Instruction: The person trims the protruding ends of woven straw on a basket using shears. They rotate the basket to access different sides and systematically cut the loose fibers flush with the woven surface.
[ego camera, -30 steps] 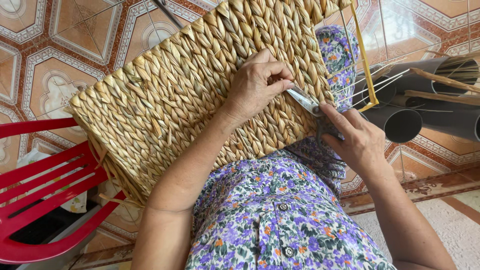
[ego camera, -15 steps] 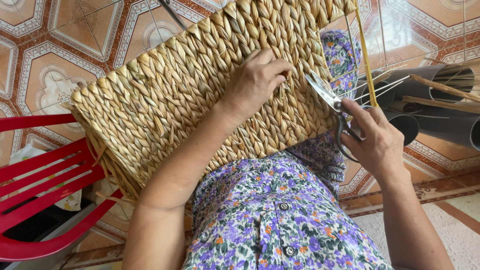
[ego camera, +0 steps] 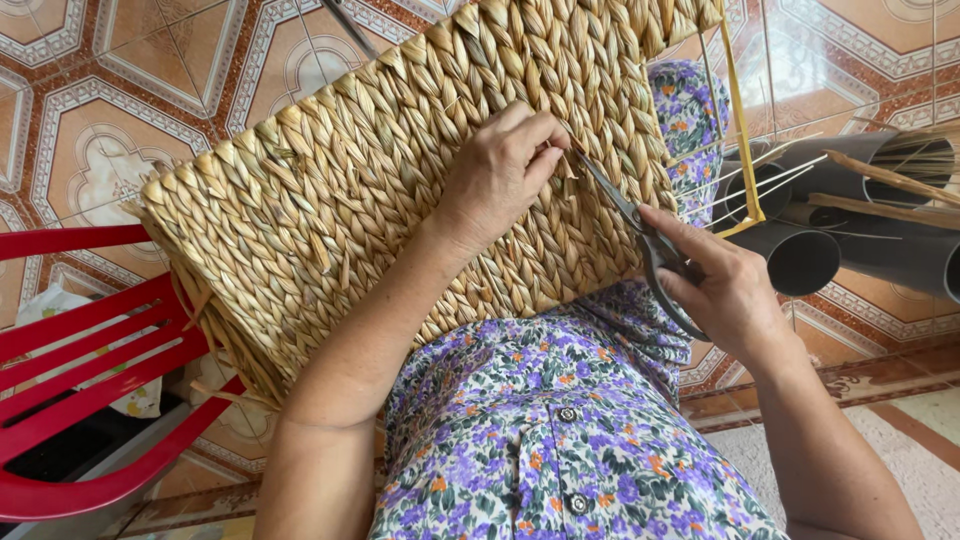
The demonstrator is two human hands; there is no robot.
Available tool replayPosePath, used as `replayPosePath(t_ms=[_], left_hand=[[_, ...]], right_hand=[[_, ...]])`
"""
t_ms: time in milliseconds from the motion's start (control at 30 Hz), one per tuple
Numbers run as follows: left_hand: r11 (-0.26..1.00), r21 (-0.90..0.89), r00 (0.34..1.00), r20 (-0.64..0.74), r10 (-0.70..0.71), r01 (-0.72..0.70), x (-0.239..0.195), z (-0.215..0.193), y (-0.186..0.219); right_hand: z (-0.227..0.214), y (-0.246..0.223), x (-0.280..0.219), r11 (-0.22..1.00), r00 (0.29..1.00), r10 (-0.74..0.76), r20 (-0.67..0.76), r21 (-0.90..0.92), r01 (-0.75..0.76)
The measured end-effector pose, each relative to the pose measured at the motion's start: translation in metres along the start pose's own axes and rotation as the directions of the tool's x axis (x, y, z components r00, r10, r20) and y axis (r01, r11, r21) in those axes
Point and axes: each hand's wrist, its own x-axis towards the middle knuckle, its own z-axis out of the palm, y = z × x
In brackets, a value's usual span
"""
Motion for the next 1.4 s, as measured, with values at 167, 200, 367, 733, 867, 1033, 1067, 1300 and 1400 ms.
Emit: replayPosePath(t_ms=[167,200,367,733,867,1033,1067,1300,1400], left_hand=[[0.979,0.136,0.988,-0.013,0.155,-0.152,0.006,0.007,-0.006],[0.972,0.149,0.984,0.023,0.178,-0.179,0.007,0.006,-0.007],[0.919,0.223,0.941,0.17,0.291,-0.325,0.021,0.008,-0.014],[0.815,0.233,0.846,0.201,0.494,-0.531,0.029,0.012,-0.036],[0.803,0.224,0.833,0.179,0.524,-0.553,0.029,0.014,-0.039],[0.806,0.229,0.838,0.157,0.523,-0.546,0.029,0.01,-0.033],[0.811,0.225,0.841,0.135,0.524,-0.541,0.027,0.008,-0.031],[0.909,0.034,0.907,0.092,0.41,-0.415,0.017,-0.004,-0.032],[0.932,0.021,0.927,0.112,0.358,-0.362,0.013,-0.001,-0.031]], right_hand=[[0.001,0.015,0.001,0.693,0.826,0.486,0.284,0.45,-0.563],[-0.002,0.018,0.002,0.602,0.798,0.499,0.338,0.528,-0.599],[-0.008,0.02,0.002,0.554,0.833,0.425,0.354,0.626,-0.549],[-0.019,0.014,0.012,0.597,0.806,0.439,0.397,0.542,-0.592],[-0.038,0.017,0.032,0.649,0.772,0.415,0.483,0.438,-0.622],[-0.054,0.019,0.054,0.75,0.727,0.427,0.538,0.238,-0.617],[-0.051,0.02,0.053,0.773,0.732,0.432,0.527,0.202,-0.602],[-0.05,0.022,0.024,0.738,0.742,0.453,0.494,0.26,-0.623],[-0.046,0.03,0.011,0.656,0.827,0.399,0.396,0.506,-0.559]])
